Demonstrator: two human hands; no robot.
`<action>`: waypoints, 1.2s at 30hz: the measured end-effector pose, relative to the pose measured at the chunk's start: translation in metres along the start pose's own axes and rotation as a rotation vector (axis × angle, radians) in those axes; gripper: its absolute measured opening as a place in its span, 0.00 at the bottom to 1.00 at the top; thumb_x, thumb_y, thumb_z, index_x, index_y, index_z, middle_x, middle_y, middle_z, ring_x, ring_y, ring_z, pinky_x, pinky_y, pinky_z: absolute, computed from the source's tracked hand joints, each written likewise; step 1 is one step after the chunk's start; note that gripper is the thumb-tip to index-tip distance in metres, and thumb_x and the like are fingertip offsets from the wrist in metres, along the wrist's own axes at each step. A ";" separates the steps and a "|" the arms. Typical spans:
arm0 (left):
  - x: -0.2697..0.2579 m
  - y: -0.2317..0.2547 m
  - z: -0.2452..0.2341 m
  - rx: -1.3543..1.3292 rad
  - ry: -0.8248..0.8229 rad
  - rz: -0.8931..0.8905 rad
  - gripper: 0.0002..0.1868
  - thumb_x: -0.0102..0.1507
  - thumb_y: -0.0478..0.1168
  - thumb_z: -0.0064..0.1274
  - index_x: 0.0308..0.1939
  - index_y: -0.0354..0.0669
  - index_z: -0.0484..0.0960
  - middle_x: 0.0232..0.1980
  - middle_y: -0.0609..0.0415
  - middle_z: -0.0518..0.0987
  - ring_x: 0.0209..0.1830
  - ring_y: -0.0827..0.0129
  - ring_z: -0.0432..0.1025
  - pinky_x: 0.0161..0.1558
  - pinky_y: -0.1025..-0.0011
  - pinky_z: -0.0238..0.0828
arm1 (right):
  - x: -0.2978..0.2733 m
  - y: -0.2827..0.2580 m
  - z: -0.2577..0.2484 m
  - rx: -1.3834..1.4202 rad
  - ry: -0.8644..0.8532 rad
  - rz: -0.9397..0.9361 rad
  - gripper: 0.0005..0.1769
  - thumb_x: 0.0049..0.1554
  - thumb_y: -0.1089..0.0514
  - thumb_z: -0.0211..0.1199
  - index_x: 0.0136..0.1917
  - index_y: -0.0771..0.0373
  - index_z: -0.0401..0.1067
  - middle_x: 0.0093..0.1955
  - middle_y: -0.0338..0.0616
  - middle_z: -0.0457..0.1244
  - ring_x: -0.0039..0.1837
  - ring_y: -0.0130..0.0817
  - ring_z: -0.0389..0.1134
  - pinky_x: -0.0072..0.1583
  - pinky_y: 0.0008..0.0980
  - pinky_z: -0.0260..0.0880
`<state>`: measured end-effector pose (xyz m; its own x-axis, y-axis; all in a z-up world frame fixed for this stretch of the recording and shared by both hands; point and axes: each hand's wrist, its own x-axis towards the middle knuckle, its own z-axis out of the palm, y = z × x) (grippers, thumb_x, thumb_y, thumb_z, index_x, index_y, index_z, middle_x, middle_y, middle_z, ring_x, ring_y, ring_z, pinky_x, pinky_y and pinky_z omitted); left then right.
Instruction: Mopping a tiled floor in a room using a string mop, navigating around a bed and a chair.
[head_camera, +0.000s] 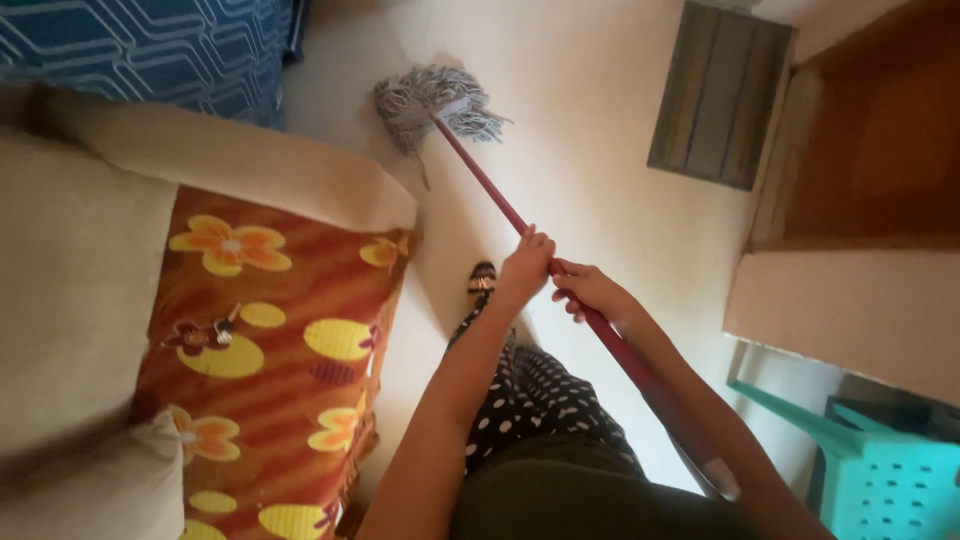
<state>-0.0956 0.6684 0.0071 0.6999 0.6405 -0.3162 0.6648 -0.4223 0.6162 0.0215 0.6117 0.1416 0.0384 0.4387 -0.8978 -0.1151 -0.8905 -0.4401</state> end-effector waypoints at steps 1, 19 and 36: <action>0.013 -0.014 -0.004 0.001 0.003 0.000 0.13 0.61 0.31 0.51 0.50 0.41 0.74 0.63 0.46 0.70 0.76 0.48 0.51 0.70 0.56 0.57 | 0.020 -0.008 0.003 -0.001 0.000 -0.002 0.34 0.60 0.58 0.55 0.77 0.57 0.50 0.40 0.56 0.65 0.28 0.31 0.58 0.25 0.26 0.60; 0.048 -0.076 0.002 0.141 0.236 0.163 0.14 0.56 0.36 0.58 0.44 0.39 0.76 0.55 0.42 0.74 0.66 0.41 0.62 0.71 0.54 0.53 | 0.057 -0.061 0.024 -0.108 0.046 0.038 0.34 0.59 0.57 0.56 0.76 0.57 0.52 0.32 0.59 0.63 0.24 0.42 0.61 0.21 0.37 0.65; 0.073 -0.099 -0.032 -0.076 0.068 -0.232 0.33 0.55 0.34 0.61 0.62 0.45 0.66 0.78 0.42 0.49 0.75 0.37 0.46 0.59 0.40 0.67 | 0.157 -0.046 0.033 -0.480 0.015 -0.279 0.32 0.60 0.46 0.54 0.72 0.64 0.59 0.31 0.55 0.67 0.25 0.38 0.69 0.24 0.34 0.73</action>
<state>-0.1189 0.7779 -0.0541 0.5100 0.7575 -0.4075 0.7820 -0.2110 0.5865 0.0004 0.7250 0.0214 0.0169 0.6675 -0.7444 0.3666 -0.6968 -0.6165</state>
